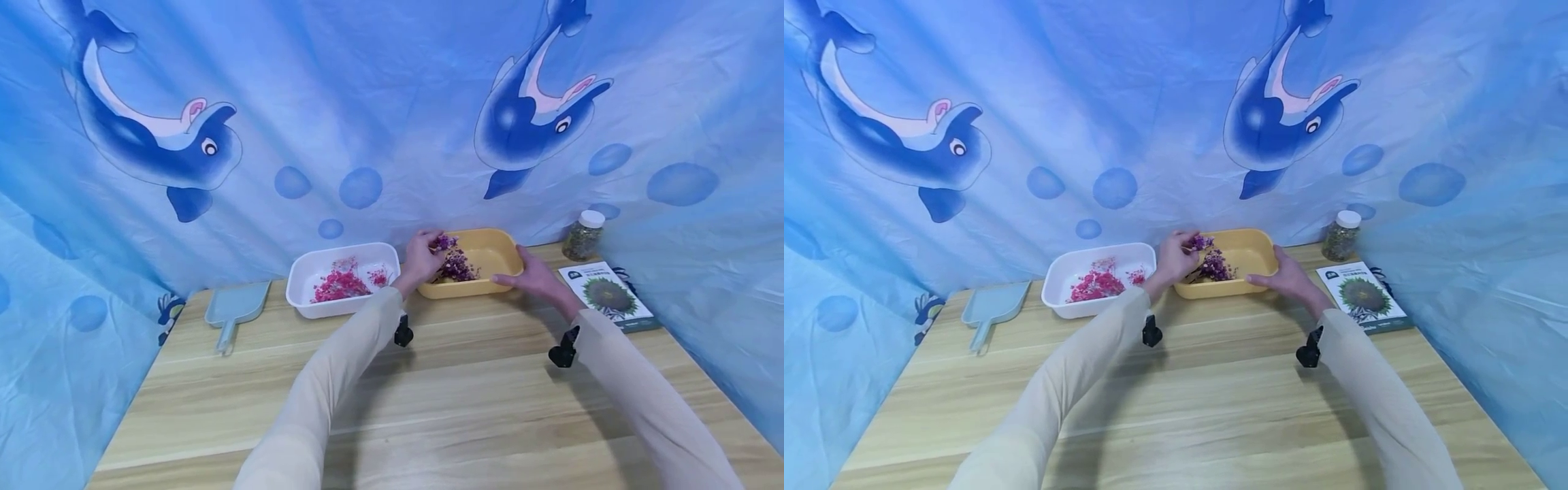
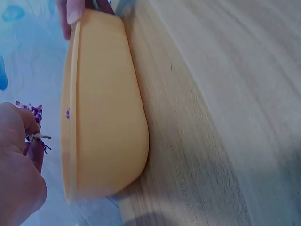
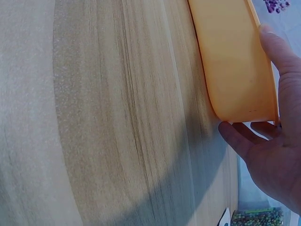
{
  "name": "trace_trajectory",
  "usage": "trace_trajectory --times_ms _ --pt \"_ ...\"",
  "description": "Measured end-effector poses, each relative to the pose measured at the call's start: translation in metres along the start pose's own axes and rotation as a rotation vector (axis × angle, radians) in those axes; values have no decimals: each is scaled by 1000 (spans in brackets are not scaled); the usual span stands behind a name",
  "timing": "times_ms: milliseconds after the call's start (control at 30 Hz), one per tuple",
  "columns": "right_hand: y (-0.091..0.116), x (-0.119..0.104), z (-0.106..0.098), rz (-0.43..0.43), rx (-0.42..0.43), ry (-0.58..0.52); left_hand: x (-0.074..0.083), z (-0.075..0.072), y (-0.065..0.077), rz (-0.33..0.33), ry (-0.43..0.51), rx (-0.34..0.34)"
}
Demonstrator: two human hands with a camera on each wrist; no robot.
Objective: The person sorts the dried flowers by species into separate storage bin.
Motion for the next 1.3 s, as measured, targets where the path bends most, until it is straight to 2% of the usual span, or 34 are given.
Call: trace_trajectory --times_ms 200,533,800,933,1167,1300 --pt "-2 0 7 -7 1 -19 -8 -2 -2 -33 17 -23" --pt "-4 -3 9 -32 -11 -38 -6 -5 -7 -99 2 0" --pt "-3 -8 9 -44 -7 -19 -8 -6 -7 -72 -23 -20" --pt "-3 -7 8 -31 -2 -16 -7 -5 -7 -43 28 -11" --pt "-1 -2 4 -18 -2 -8 -2 -1 -1 -70 252 -39" --pt "3 0 0 -7 -6 3 4 0 5 -72 278 -57"
Point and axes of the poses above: each hand's wrist, its own y-axis away from the middle knuckle, its own z-axis out of the palm, x = y × z, the point moved 1 cm from there along -y, towards the middle knuckle, and after that the axes turned 2 degrees about -x, right-handed, at the moved point
